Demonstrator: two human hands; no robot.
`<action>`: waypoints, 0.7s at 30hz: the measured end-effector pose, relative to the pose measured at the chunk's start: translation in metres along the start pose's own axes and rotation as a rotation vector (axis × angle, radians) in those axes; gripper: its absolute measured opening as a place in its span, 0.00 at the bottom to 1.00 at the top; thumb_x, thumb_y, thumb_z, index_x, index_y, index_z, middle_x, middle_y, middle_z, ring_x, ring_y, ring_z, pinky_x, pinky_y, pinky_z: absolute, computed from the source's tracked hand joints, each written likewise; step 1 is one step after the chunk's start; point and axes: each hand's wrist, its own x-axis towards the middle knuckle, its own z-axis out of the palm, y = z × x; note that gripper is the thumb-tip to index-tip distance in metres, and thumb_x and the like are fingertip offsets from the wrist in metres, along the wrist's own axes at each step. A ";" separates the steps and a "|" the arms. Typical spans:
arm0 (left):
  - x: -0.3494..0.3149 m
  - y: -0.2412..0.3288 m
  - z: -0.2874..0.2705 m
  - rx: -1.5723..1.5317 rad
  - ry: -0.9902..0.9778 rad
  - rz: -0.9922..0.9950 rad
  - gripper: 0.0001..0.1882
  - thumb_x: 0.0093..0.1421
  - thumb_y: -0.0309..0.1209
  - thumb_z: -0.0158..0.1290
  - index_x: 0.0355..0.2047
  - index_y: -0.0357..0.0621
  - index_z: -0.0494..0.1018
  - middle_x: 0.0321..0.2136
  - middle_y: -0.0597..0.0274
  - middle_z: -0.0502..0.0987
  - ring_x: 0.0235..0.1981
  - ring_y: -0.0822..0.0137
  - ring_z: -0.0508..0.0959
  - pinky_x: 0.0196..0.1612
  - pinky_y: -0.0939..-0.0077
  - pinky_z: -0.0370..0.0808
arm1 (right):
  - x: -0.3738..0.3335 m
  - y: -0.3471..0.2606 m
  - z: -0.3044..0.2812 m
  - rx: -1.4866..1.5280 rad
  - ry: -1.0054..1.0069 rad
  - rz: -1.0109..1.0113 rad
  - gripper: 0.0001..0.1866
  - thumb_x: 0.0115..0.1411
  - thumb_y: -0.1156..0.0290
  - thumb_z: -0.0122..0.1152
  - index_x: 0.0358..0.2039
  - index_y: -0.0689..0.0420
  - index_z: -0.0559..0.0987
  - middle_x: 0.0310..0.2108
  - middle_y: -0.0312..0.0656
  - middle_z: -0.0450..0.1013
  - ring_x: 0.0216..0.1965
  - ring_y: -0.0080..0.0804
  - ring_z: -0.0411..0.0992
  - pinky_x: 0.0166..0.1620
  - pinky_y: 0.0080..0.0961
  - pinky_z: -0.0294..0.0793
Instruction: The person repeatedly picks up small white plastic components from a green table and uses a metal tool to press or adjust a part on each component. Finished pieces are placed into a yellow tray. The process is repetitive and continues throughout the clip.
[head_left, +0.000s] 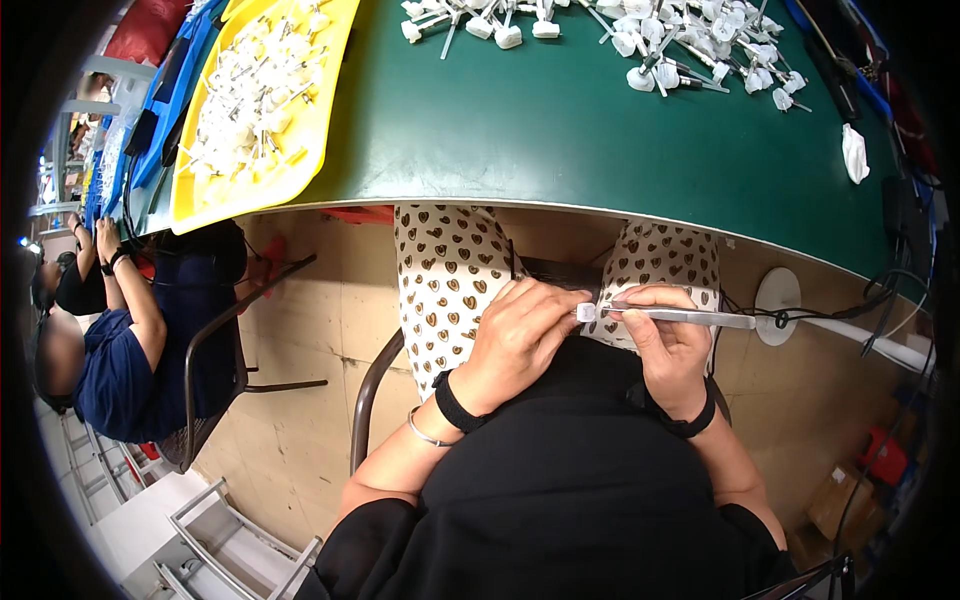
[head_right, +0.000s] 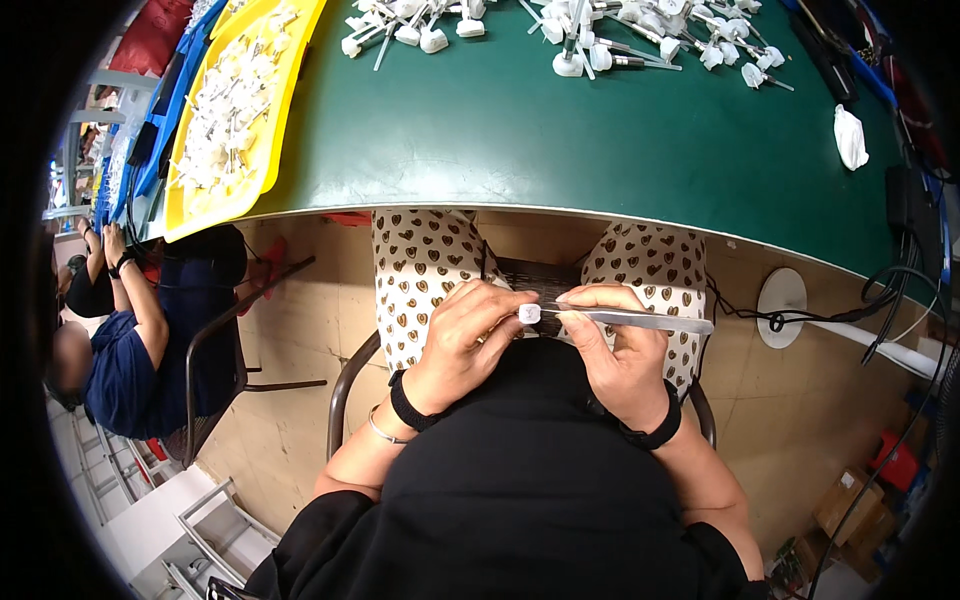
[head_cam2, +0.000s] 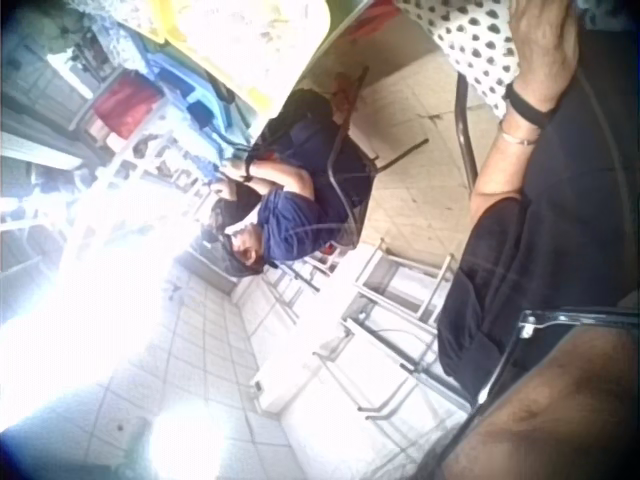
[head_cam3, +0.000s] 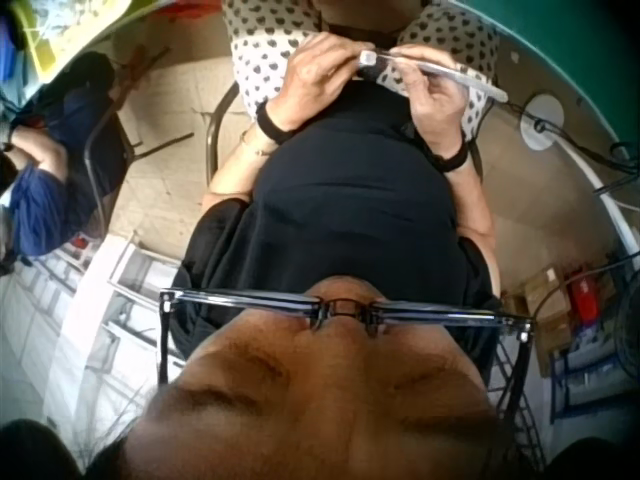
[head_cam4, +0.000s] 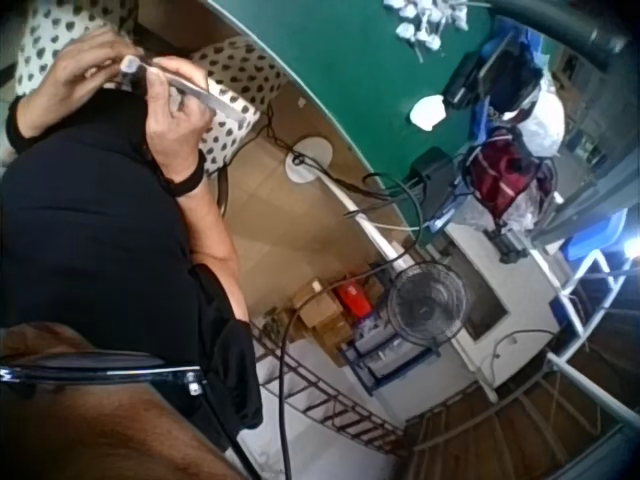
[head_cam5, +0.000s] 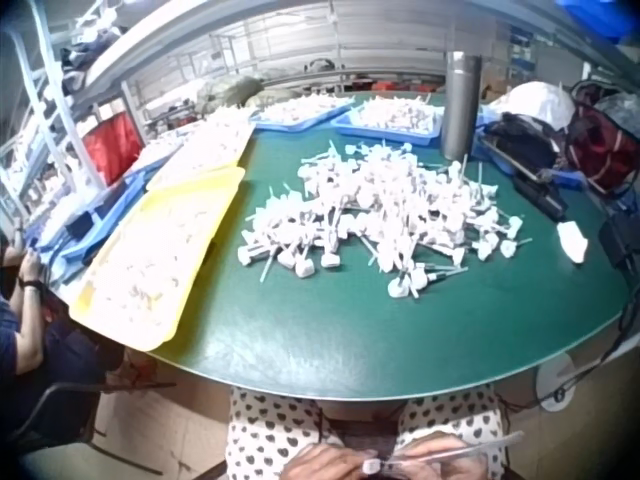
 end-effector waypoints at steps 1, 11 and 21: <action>0.001 0.003 -0.003 -0.015 0.006 -0.038 0.20 0.53 0.18 0.65 0.47 0.38 0.79 0.32 0.58 0.82 0.32 0.60 0.80 0.37 0.68 0.75 | 0.001 -0.001 0.001 0.028 0.011 0.002 0.07 0.65 0.79 0.65 0.42 0.63 0.79 0.41 0.44 0.79 0.36 0.23 0.75 0.41 0.21 0.75; 0.069 0.034 -0.118 0.102 0.546 0.115 0.19 0.59 0.15 0.62 0.52 0.35 0.78 0.38 0.56 0.84 0.36 0.70 0.81 0.42 0.77 0.78 | -0.001 0.005 -0.004 0.016 0.047 -0.033 0.07 0.63 0.79 0.66 0.41 0.63 0.78 0.39 0.44 0.80 0.36 0.25 0.76 0.41 0.22 0.76; 0.154 0.023 -0.150 0.628 0.244 0.199 0.19 0.60 0.23 0.60 0.53 0.41 0.76 0.47 0.49 0.79 0.50 0.49 0.78 0.56 0.62 0.74 | -0.002 -0.003 -0.007 -0.053 0.012 -0.074 0.06 0.63 0.79 0.67 0.39 0.62 0.79 0.36 0.43 0.80 0.34 0.26 0.77 0.39 0.22 0.76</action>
